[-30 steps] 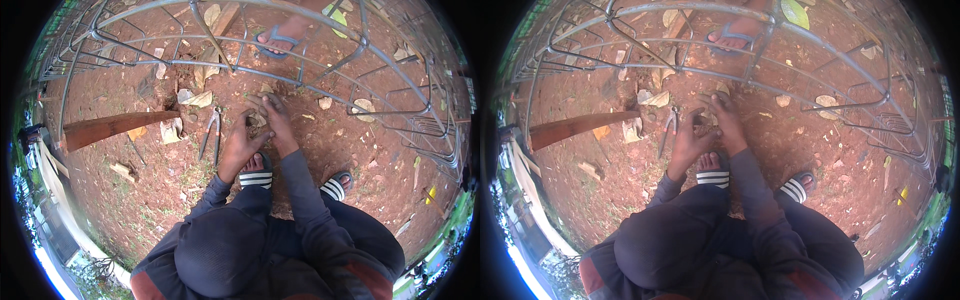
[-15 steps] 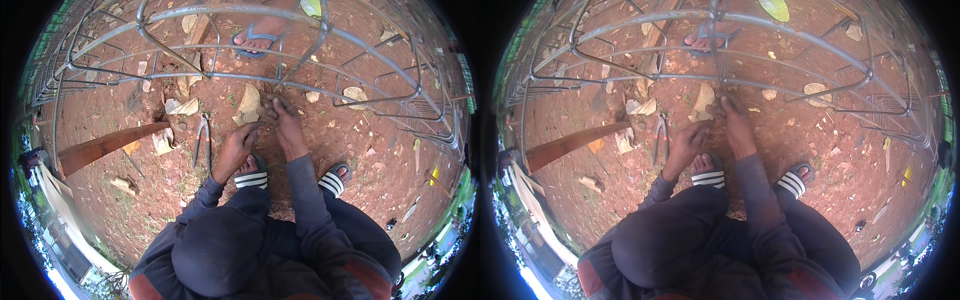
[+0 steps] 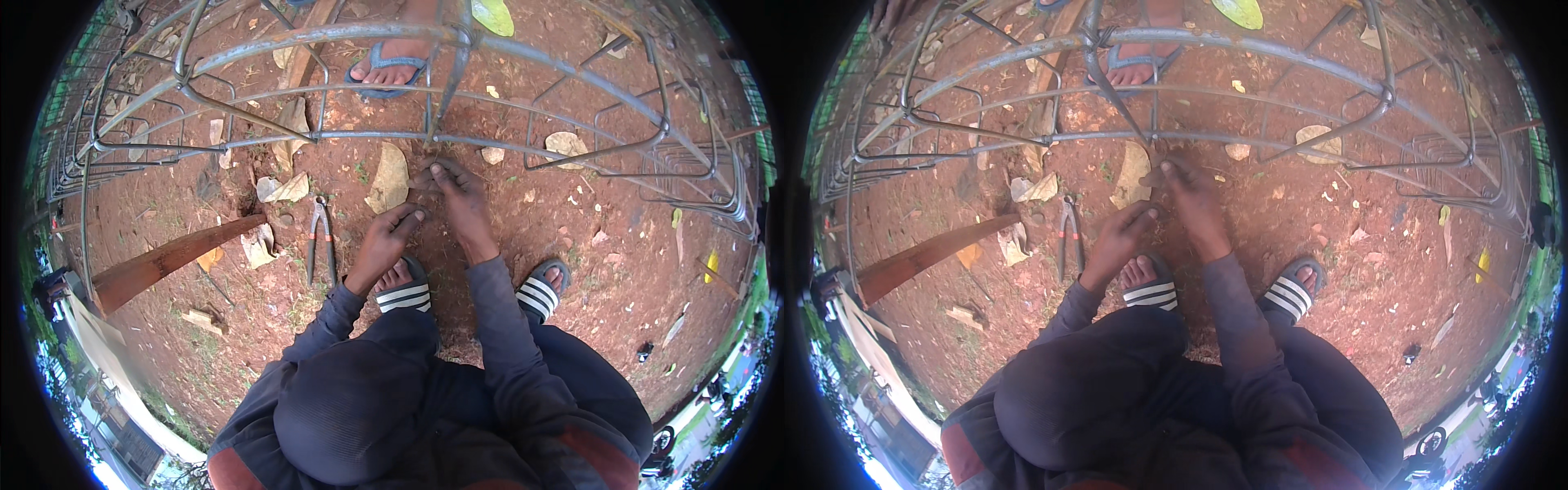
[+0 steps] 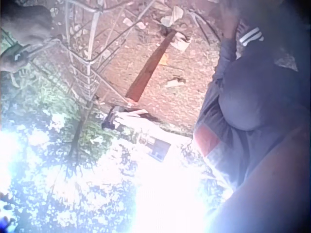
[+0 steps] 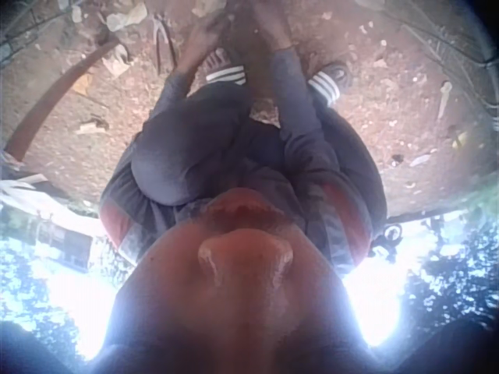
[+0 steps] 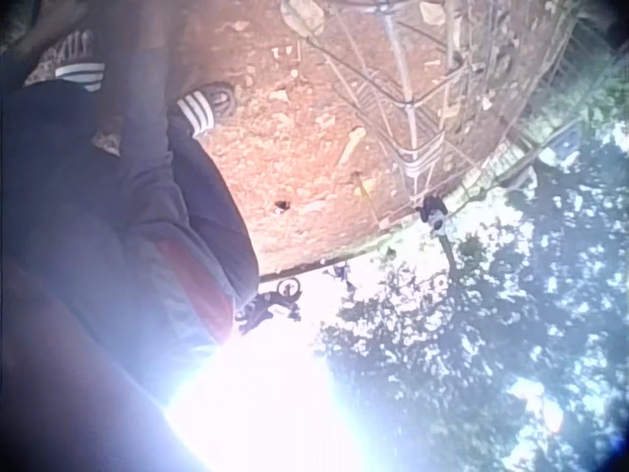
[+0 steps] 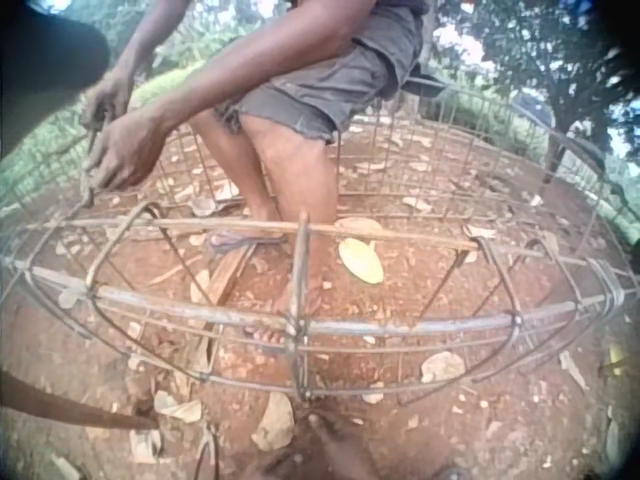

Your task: The person sits on the ground and uses pliers to twist and secure wire ties on a metal frame structure. They repeatedly pick up wire ties, wrap them around frame intersections, and twist them with pliers to fasten the joints.

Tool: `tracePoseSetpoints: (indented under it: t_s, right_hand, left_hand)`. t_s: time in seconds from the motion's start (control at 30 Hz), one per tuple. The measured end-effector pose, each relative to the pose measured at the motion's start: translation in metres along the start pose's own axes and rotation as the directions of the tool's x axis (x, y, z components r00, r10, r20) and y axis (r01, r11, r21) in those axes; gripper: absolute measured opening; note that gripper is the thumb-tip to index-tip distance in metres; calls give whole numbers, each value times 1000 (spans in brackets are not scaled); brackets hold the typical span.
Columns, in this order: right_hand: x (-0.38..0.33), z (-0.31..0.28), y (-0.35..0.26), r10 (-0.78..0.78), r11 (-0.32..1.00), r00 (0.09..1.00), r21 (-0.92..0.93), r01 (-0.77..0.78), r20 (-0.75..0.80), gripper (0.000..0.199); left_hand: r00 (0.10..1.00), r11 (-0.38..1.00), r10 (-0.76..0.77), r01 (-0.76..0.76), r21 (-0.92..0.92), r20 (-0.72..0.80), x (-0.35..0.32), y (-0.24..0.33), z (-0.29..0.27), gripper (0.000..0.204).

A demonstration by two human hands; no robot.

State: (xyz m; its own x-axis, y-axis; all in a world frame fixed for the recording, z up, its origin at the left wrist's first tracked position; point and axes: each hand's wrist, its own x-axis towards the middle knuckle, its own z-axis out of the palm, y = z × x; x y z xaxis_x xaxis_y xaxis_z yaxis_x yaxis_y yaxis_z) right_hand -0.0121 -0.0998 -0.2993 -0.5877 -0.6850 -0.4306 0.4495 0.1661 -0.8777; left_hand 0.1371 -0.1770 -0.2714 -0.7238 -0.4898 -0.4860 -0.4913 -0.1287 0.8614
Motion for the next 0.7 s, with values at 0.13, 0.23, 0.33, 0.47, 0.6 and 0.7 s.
tracePoseSetpoints:
  t_s: [0.13, 0.23, 0.33, 0.47, 0.6, 0.7]
  right_hand:
    - [0, -14, -11, -167, 900, 985, -399, 175, 55, 29]
    - [-20, -22, -64, -166, 699, 975, -679, 223, 150, 27]
    - [-30, -14, -116, -132, 772, 990, -621, 136, 53, 27]
    - [-11, -8, -127, -504, 490, 855, -773, 403, 127, 29]
    - [19, -14, -117, -481, 484, 833, -710, 511, 272, 27]
    - [20, -5, -132, -279, 662, 938, -666, 344, 207, 24]
  left_hand:
    - [998, 992, 43, -47, -115, -42, 14, -15, 14, 31]
    - [995, 987, 70, -79, -137, -71, 24, -14, 12, 29]
    - [991, 981, 115, -124, -146, -73, 31, -5, 9, 27]
    - [986, 969, 149, -159, -189, -71, 41, 1, 12, 26]
    - [993, 968, 109, -117, -221, -48, 40, 6, 12, 26]
    - [990, 976, 123, -133, -174, -71, 34, 8, 7, 26]
